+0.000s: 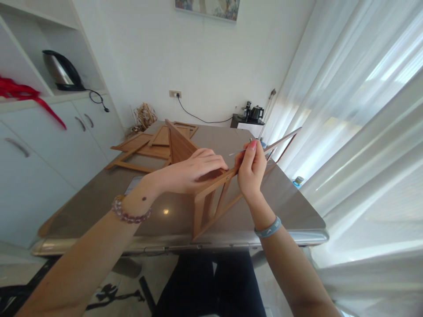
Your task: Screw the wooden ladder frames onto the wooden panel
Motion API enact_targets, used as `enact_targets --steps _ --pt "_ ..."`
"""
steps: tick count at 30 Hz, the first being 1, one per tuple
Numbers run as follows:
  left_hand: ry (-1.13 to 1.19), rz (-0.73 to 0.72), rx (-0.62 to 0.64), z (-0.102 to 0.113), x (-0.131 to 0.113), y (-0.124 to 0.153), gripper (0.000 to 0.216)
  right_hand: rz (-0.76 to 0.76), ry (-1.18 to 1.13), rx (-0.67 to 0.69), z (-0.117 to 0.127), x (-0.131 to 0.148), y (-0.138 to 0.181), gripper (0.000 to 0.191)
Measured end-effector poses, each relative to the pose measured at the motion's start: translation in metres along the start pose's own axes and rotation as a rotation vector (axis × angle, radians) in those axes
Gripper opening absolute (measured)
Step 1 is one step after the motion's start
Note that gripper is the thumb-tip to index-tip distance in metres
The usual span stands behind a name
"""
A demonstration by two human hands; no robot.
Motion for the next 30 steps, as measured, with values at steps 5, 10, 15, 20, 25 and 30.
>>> enact_targets --steps 5,10,15,20,25,30 --pt "-0.040 -0.003 -0.052 0.002 0.004 0.003 0.024 0.014 0.000 0.019 -0.001 0.002 -0.001 0.042" --pt "-0.044 -0.006 -0.050 0.002 0.005 0.005 0.027 0.030 -0.006 0.037 -0.001 0.003 -0.001 0.040" --pt "-0.090 -0.028 -0.100 0.000 0.005 0.007 0.031 0.040 -0.009 0.023 0.003 0.009 -0.002 0.039" --pt "-0.148 -0.033 -0.132 -0.002 0.009 0.012 0.046 0.048 -0.032 0.013 0.005 0.016 -0.002 0.038" --pt "-0.100 -0.019 -0.201 0.006 0.018 0.027 0.060 0.048 -0.022 -0.078 0.015 0.019 -0.001 0.040" --pt "-0.077 0.123 -0.622 0.019 0.044 0.081 0.067 -0.027 -0.063 -0.241 0.036 0.012 0.007 0.039"
Point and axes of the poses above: each hand's wrist, its own y-axis away from the middle knuckle, its own z-axis out of the back of the hand, x = y × z, the point moved 9 cm from there along -y, towards the middle knuckle, and after that the axes turned 8 degrees about y, right-handed, at the moved point
